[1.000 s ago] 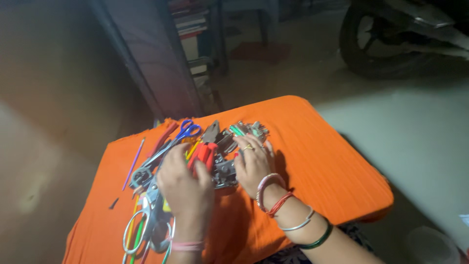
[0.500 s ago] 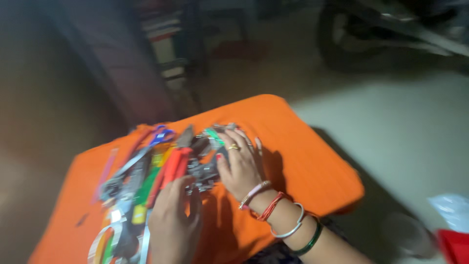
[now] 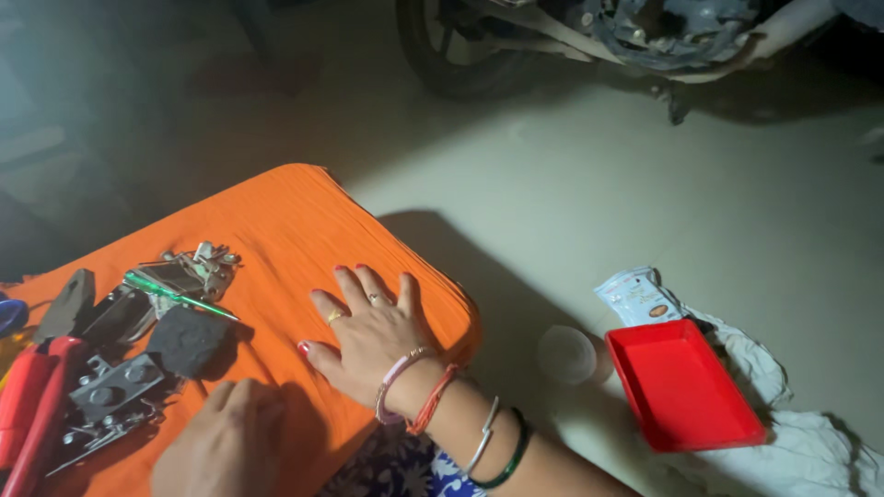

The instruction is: The person cleans a red plastic tray and a small clear container with a white cloth. They then sort small metal hardware pieces from a pile on an orange cloth, placing them into the clear container.

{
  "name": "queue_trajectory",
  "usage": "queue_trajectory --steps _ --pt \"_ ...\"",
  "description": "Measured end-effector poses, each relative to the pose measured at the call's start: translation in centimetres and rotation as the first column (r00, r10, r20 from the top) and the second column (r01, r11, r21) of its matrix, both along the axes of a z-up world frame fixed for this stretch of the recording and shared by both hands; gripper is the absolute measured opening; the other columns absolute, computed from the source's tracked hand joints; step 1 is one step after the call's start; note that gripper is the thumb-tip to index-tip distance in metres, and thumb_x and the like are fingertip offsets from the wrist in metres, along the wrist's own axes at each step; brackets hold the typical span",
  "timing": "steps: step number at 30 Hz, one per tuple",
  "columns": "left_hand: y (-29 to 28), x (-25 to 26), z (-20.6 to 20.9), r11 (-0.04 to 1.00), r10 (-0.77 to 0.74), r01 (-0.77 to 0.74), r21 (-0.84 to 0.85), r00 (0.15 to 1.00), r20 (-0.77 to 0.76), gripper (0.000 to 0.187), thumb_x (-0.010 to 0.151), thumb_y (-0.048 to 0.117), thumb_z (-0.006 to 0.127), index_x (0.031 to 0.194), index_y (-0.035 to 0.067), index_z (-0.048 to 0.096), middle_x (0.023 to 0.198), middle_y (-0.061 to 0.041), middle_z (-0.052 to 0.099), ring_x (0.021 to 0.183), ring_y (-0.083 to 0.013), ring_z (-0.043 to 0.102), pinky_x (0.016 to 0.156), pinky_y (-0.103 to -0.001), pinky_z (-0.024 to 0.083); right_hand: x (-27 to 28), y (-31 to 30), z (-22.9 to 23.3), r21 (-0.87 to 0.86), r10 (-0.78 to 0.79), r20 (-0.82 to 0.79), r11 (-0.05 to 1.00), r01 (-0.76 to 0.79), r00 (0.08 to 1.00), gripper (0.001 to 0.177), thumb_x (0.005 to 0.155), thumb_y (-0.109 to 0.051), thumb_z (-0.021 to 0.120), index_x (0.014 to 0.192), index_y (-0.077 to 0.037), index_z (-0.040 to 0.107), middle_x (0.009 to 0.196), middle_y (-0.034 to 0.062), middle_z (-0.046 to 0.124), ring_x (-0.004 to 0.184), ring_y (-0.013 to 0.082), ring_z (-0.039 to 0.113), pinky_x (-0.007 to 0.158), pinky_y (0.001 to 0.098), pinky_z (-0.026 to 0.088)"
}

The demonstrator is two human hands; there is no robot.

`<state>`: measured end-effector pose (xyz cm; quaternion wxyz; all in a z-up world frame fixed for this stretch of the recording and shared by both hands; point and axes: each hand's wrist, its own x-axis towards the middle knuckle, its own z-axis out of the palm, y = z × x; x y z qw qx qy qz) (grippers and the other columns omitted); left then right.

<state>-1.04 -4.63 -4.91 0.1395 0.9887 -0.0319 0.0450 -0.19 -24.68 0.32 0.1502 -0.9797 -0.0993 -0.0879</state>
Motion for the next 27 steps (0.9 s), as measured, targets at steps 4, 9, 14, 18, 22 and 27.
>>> queue_trajectory --steps 4,9,14,18,22,27 --pt "-2.7 -0.9 2.3 0.998 -0.065 0.064 0.022 0.995 0.076 0.016 0.086 0.03 0.065 0.093 0.015 0.065 0.097 -0.006 0.07 0.088 -0.0329 0.071 0.071 -0.049 0.056 1.3 -1.8 -0.1 -0.027 0.05 0.017 0.998 -0.049 0.999 0.067 0.095 -0.057 0.044 0.149 -0.017 0.045 0.162 0.0105 0.031 0.15 0.0314 0.023 0.114 0.07 0.01" --pt "-4.7 -1.1 5.2 0.972 -0.194 0.222 -0.081 0.945 0.262 0.017 0.089 0.027 0.063 0.089 0.01 0.066 0.088 -0.013 0.069 0.08 -0.0375 0.069 0.066 -0.05 0.055 2.3 -3.6 -0.9 -0.047 0.093 0.067 0.995 -0.09 0.993 0.064 0.096 -0.054 0.046 0.147 -0.015 0.049 0.161 0.01 0.034 0.149 0.0294 0.026 0.115 0.066 0.013" --pt "-7.5 -1.8 6.8 0.921 -0.298 0.369 -0.126 0.874 0.384 0.015 0.09 0.019 0.064 0.085 0.004 0.062 0.081 -0.016 0.065 0.076 -0.037 0.067 0.063 -0.047 0.053 2.1 -4.5 -2.1 0.051 0.116 0.193 0.99 -0.128 0.974 0.049 0.1 -0.041 0.051 0.136 -0.009 0.061 0.153 0.0128 0.048 0.145 0.0286 0.039 0.117 0.0578 0.021" --pt "-7.6 -1.9 7.4 0.91 -0.306 0.385 -0.153 0.873 0.381 0.015 0.089 0.017 0.066 0.086 0.003 0.062 0.081 -0.017 0.064 0.078 -0.0374 0.066 0.063 -0.048 0.053 1.9 -5.0 -2.4 0.114 0.117 0.233 0.983 -0.146 0.966 0.043 0.099 -0.034 0.055 0.13 -0.007 0.066 0.148 0.0145 0.053 0.141 0.0298 0.043 0.116 0.0548 0.023" --pt "-7.7 -1.9 7.4 0.904 -0.299 0.391 -0.174 0.868 0.396 0.017 0.089 0.017 0.067 0.087 0.002 0.061 0.082 -0.018 0.063 0.08 -0.0382 0.065 0.064 -0.048 0.053 1.2 -5.7 -2.3 0.103 0.124 0.216 0.983 -0.148 0.969 0.043 0.099 -0.033 0.055 0.132 -0.007 0.065 0.149 0.0128 0.053 0.142 0.0279 0.044 0.118 0.0539 0.024" --pt "-9.3 -2.0 7.8 0.885 -0.305 0.415 -0.212 0.86 0.41 0.016 0.09 0.017 0.067 0.092 0.002 0.062 0.088 -0.018 0.064 0.083 -0.0383 0.065 0.066 -0.048 0.052 0.2 -6.7 -2.5 0.151 0.065 0.2 0.984 -0.096 0.978 0.044 0.095 -0.025 0.057 0.135 -0.009 0.062 0.148 0.0111 0.054 0.141 0.0276 0.044 0.116 0.0559 0.022"
